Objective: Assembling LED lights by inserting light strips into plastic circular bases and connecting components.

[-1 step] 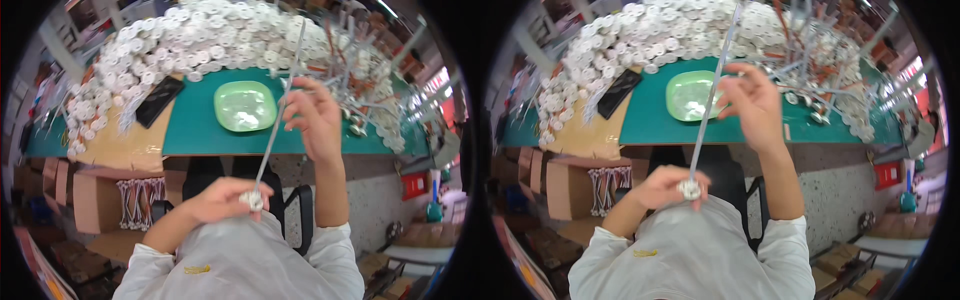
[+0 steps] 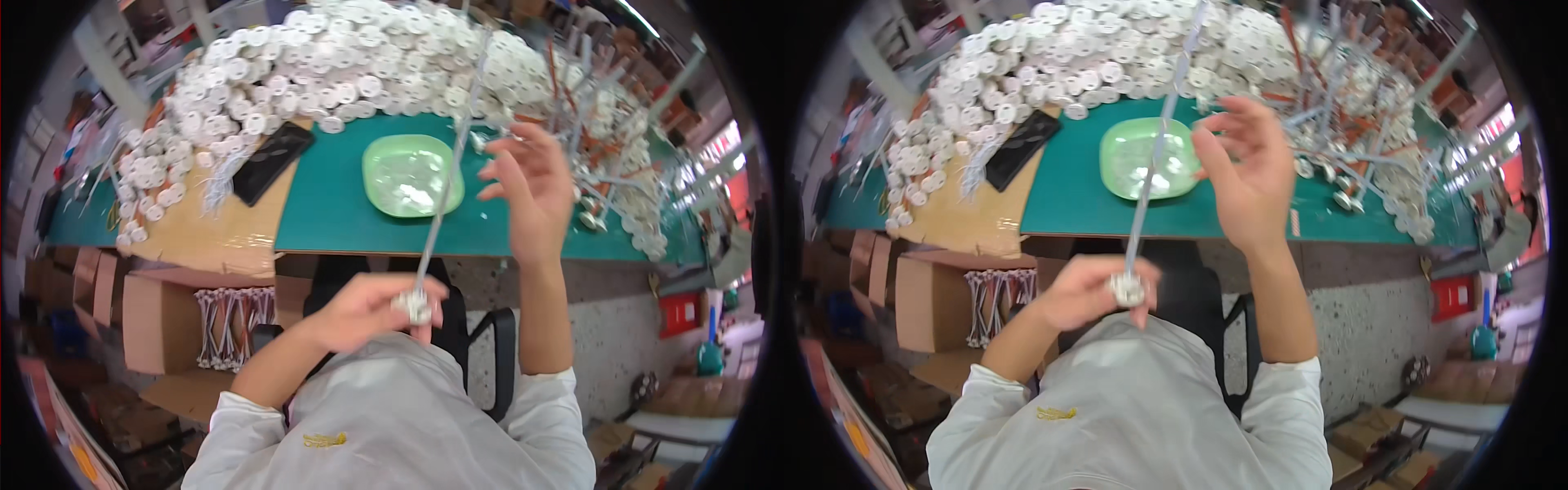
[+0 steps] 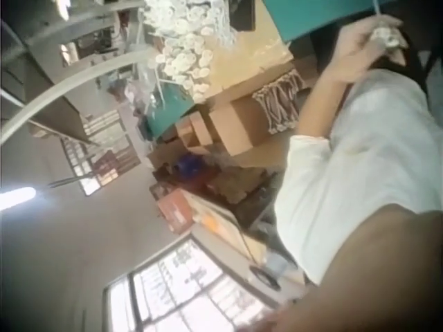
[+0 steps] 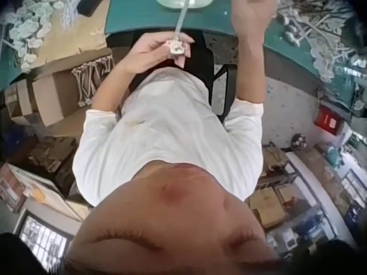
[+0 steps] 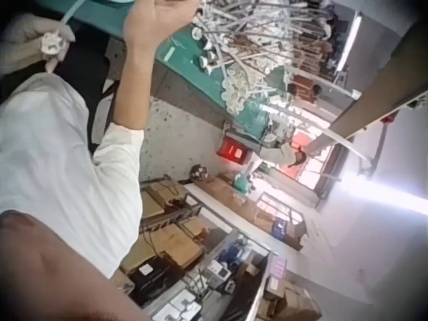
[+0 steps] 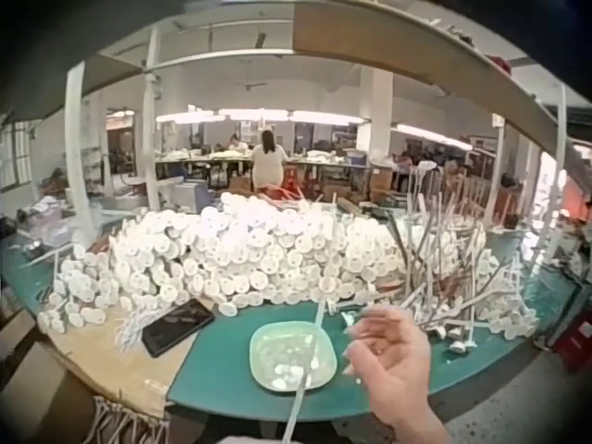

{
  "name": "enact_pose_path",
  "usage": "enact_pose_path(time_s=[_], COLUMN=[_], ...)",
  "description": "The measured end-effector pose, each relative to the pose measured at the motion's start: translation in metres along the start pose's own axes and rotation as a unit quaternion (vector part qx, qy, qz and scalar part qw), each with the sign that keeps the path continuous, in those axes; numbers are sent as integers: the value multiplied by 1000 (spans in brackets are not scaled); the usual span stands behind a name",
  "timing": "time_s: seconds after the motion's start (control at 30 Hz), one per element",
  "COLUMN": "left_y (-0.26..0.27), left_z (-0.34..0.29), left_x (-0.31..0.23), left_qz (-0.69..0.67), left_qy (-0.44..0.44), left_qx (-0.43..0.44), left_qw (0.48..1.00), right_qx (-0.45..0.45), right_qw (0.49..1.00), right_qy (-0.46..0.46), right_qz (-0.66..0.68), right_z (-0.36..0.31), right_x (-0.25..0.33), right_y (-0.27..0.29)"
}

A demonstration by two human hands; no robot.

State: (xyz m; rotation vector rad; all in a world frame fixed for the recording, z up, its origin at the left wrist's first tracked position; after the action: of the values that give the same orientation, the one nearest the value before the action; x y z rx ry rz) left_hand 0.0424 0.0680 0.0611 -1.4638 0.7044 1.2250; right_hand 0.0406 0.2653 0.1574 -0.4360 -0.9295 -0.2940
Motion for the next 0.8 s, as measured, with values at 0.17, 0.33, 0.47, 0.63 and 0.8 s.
enact_pose_path(time_s=[0.17, 0.33, 0.47, 0.63, 0.8], left_y=[48, 61, 89, 119, 131], left_z=[44, 68, 82, 99, 99], left_x=[-50, -75, -73, -59, -58], left_qz=[-54, -66, -83, -129, -160], left_qy=[-186, -177, -180, -195, -174], left_qx=[-18, 9, 13, 9, 9], left_qw=[981, 982, 980, 972, 971], right_qx=[221, 250, 232, 220, 253], right_qw=[875, 862, 854, 869, 870], right_qy=[364, 413, 432, 407, 380], right_qz=[-231, -154, -171, -175, -186], right_z=[-4, 17, 39, 51, 57], right_x=[9, 8, -20, -57, -74], right_y=[-32, -53, -61, -63, -56])
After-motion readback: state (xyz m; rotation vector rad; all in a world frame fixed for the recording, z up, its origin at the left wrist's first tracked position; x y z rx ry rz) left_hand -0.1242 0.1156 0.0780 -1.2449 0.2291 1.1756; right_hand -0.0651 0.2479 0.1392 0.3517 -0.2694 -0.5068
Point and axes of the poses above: each hand's wrist, its own z-axis towards the middle knuckle, its own y-axis out of the back of the hand, x = y × z, the point moved 4 cm from there along z, towards the middle knuckle, and after that the axes turned 7 degrees about z, right-handed, at the moved point
